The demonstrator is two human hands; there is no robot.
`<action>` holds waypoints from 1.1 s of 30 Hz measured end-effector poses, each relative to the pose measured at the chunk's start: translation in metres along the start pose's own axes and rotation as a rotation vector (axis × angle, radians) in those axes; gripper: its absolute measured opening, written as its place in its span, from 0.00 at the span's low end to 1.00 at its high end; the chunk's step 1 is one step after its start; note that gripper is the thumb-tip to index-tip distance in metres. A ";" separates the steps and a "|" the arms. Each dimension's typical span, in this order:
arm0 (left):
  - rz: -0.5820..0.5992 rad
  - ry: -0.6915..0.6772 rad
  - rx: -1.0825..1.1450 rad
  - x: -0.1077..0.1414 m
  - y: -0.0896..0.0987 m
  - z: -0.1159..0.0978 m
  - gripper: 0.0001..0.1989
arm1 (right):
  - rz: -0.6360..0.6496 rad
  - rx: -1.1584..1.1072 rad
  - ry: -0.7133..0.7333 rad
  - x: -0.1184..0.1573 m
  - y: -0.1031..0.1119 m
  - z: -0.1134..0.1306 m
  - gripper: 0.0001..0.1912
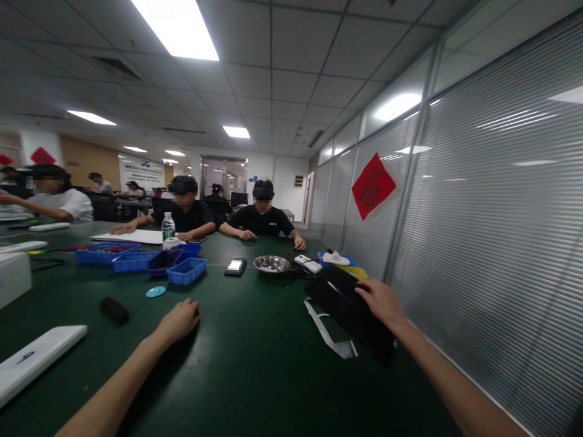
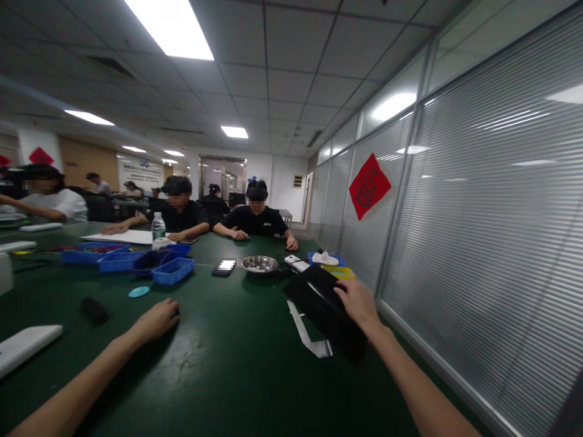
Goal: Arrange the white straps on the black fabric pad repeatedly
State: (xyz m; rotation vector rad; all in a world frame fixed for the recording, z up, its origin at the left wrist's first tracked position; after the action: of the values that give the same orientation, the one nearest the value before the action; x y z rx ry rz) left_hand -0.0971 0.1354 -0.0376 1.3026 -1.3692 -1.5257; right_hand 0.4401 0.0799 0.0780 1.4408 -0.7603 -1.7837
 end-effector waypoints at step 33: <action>0.021 -0.002 -0.005 0.002 0.006 -0.003 0.13 | 0.447 -0.283 0.447 0.054 -0.125 0.222 0.14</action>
State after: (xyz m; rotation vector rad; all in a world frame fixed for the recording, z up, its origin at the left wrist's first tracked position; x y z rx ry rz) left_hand -0.0957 0.1315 -0.0324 1.2797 -1.3751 -1.5153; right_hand 0.1960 0.1099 -0.0072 1.2883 -0.5168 -1.1242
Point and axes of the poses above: each hand's wrist, its own x-axis away from the middle knuckle, its own y-axis out of the back of the hand, z = x × y, the point moved 3 cm from there along -x, towards the middle knuckle, and after that the axes turned 6 degrees about -y, right-handed, at the moved point
